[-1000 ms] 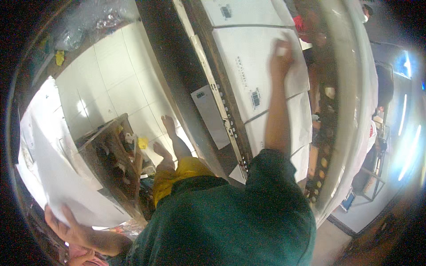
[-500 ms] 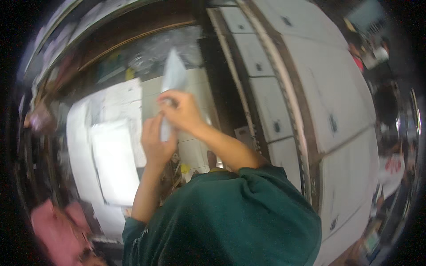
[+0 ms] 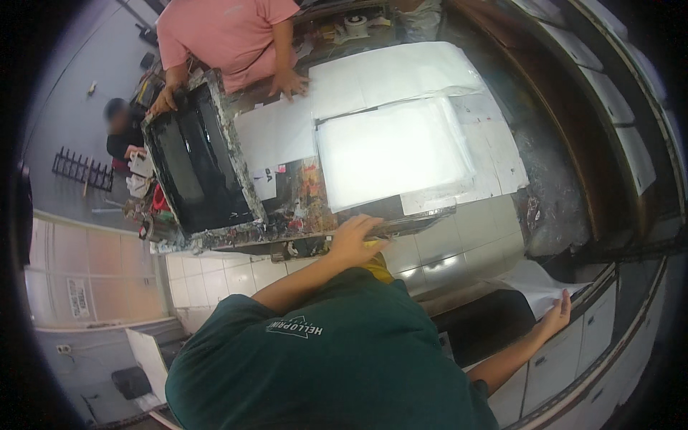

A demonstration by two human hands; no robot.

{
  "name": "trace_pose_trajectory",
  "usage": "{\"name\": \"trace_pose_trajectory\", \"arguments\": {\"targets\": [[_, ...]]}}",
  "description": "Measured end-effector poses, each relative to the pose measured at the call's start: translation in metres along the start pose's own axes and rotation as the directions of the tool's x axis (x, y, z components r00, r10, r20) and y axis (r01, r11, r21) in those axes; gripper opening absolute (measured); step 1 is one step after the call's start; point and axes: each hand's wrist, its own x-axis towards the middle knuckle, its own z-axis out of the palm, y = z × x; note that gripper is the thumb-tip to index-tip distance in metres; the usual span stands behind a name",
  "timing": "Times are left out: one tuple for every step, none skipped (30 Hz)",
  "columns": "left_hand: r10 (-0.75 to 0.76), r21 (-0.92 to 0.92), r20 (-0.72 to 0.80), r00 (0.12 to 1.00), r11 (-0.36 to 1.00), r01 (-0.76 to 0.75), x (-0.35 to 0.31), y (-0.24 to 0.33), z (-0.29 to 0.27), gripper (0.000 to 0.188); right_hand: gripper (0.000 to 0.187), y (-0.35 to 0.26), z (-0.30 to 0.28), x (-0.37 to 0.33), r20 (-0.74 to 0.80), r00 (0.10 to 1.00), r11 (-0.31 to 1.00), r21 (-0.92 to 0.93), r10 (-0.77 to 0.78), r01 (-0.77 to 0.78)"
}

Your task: The person repeatedly picks up single white sheets of paper from a table and places them onto a nearby metal shelf. The person handles the sheets one at a time, moving them from the table to the shelf in a repetitive cycle.

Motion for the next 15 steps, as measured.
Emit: {"name": "trace_pose_trajectory", "arguments": {"targets": [[-0.051,0.01,-0.034,0.998,0.999,0.051,0.013,-0.011,0.003,0.045,0.034,-0.007,0.019,0.018,0.034,0.997,0.997,0.0,0.071,-0.071],[-0.11,0.005,-0.062,0.992,0.994,0.11,0.011,-0.019,0.009,0.044,0.035,-0.011,0.029,0.028,0.061,0.997,0.999,-0.005,0.041,-0.04],[-0.126,0.023,-0.1,0.987,0.991,0.129,0.007,-0.027,0.011,0.044,0.036,-0.016,0.038,0.03,0.084,0.996,1.0,-0.004,0.01,-0.009],[-0.14,0.039,-0.136,0.981,0.988,0.146,0.003,-0.035,0.014,0.043,0.037,-0.019,0.046,0.034,0.104,0.994,1.0,-0.002,-0.021,0.021],[-0.144,0.054,-0.164,0.976,0.987,0.154,0.004,-0.039,0.011,0.043,0.037,-0.016,0.05,0.039,0.085,0.994,0.997,0.038,-0.065,0.062],[-0.142,0.099,-0.217,0.966,0.981,0.167,0.008,-0.044,0.008,0.044,0.037,-0.014,0.051,0.044,0.074,0.994,0.996,0.016,-0.085,0.084],[-0.137,0.142,-0.268,0.954,0.973,0.18,0.016,-0.051,0.004,0.044,0.037,-0.013,0.051,0.048,0.061,0.993,0.994,-0.007,-0.105,0.105],[-0.13,0.187,-0.325,0.937,0.962,0.199,0.026,-0.057,-0.001,0.045,0.038,-0.013,0.054,0.052,0.054,0.99,0.991,-0.024,-0.127,0.128],[-0.133,0.224,-0.386,0.913,0.946,0.233,0.037,-0.064,-0.007,0.047,0.041,-0.018,0.061,0.051,0.01,0.983,0.983,0.005,-0.184,0.184],[-0.132,0.259,-0.444,0.886,0.928,0.268,0.048,-0.073,-0.013,0.05,0.041,-0.024,0.062,0.048,0.017,0.986,0.986,-0.012,-0.164,0.165],[-0.141,0.29,-0.495,0.857,0.903,0.316,0.059,-0.084,-0.018,0.053,0.041,-0.032,0.064,0.044,0.026,0.988,0.988,-0.028,-0.151,0.152],[-0.148,0.316,-0.543,0.827,0.876,0.364,0.069,-0.097,-0.021,0.057,0.041,-0.039,0.064,0.044,0.033,0.99,0.989,-0.047,-0.136,0.137],[-0.183,0.324,-0.578,0.796,0.844,0.429,0.08,-0.108,-0.025,0.063,0.042,-0.027,0.052,0.058,0.116,0.993,0.999,-0.034,0.006,-0.002],[-0.217,0.329,-0.61,0.762,0.805,0.493,0.089,-0.119,-0.028,0.069,0.043,-0.023,0.048,0.062,0.102,0.995,0.998,-0.069,-0.004,0.011],[-0.243,0.336,-0.654,0.716,0.755,0.564,0.099,-0.125,-0.032,0.075,0.044,-0.019,0.046,0.063,0.084,0.996,0.995,-0.099,-0.011,0.019]]}}
